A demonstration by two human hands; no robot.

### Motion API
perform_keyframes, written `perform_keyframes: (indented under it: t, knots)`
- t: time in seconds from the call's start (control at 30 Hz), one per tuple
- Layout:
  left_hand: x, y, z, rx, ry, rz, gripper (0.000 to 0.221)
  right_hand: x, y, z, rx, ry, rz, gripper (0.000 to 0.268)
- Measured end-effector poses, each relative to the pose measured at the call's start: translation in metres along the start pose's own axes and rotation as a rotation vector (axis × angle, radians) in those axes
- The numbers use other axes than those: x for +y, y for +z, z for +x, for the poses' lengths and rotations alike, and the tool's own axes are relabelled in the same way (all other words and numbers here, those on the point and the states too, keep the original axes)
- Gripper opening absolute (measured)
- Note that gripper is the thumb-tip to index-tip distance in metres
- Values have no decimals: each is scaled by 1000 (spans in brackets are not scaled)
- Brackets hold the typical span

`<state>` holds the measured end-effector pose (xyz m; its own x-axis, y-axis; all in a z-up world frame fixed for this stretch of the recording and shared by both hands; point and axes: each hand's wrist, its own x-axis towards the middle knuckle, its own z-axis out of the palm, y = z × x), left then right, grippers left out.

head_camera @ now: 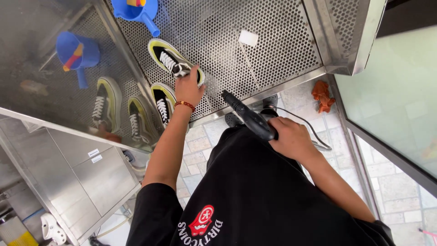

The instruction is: Cleaning and detailing sneakers using an air gun and a cloth in a shoe care shop.

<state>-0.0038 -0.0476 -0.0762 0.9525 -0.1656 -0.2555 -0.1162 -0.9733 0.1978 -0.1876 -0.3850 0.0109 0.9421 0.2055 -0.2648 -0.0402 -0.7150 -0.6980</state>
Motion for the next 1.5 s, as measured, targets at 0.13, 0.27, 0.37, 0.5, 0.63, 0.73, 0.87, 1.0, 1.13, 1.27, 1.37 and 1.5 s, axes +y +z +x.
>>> perform_keyframes:
  t: [0.13,0.27,0.37,0.5,0.63,0.73,0.87,1.0,1.13,1.27,1.37,1.5]
  knots:
    - [-19,9,11,-28,245,129,66,-7,-7,0,6,43,39,35]
    - [-4,-43,-12,88,268,45,64,-20,-25,-1,121,-41,94,31]
    - [15,-82,-35,245,312,19,58,-34,-37,-4,145,-50,121,27]
    - [27,-118,-55,438,349,15,54,-55,-48,-4,151,-161,102,27]
    - [27,-139,-63,582,396,8,49,-67,-51,2,147,-226,75,29]
    - [27,-143,-65,630,411,-13,48,-70,-53,5,163,-266,65,32]
    - [31,-143,-67,652,433,10,47,-70,-53,7,115,-237,45,36]
    - [34,-141,-69,642,435,43,48,-68,-52,8,161,-268,64,37]
    - [38,-143,-69,616,437,96,51,-65,-50,10,145,-266,48,36]
    - [44,-143,-68,594,453,115,52,-63,-51,11,146,-257,57,33]
    - [46,-141,-67,579,449,120,51,-62,-52,10,113,-231,47,32]
    - [49,-142,-67,564,447,132,51,-62,-54,11,145,-257,53,34]
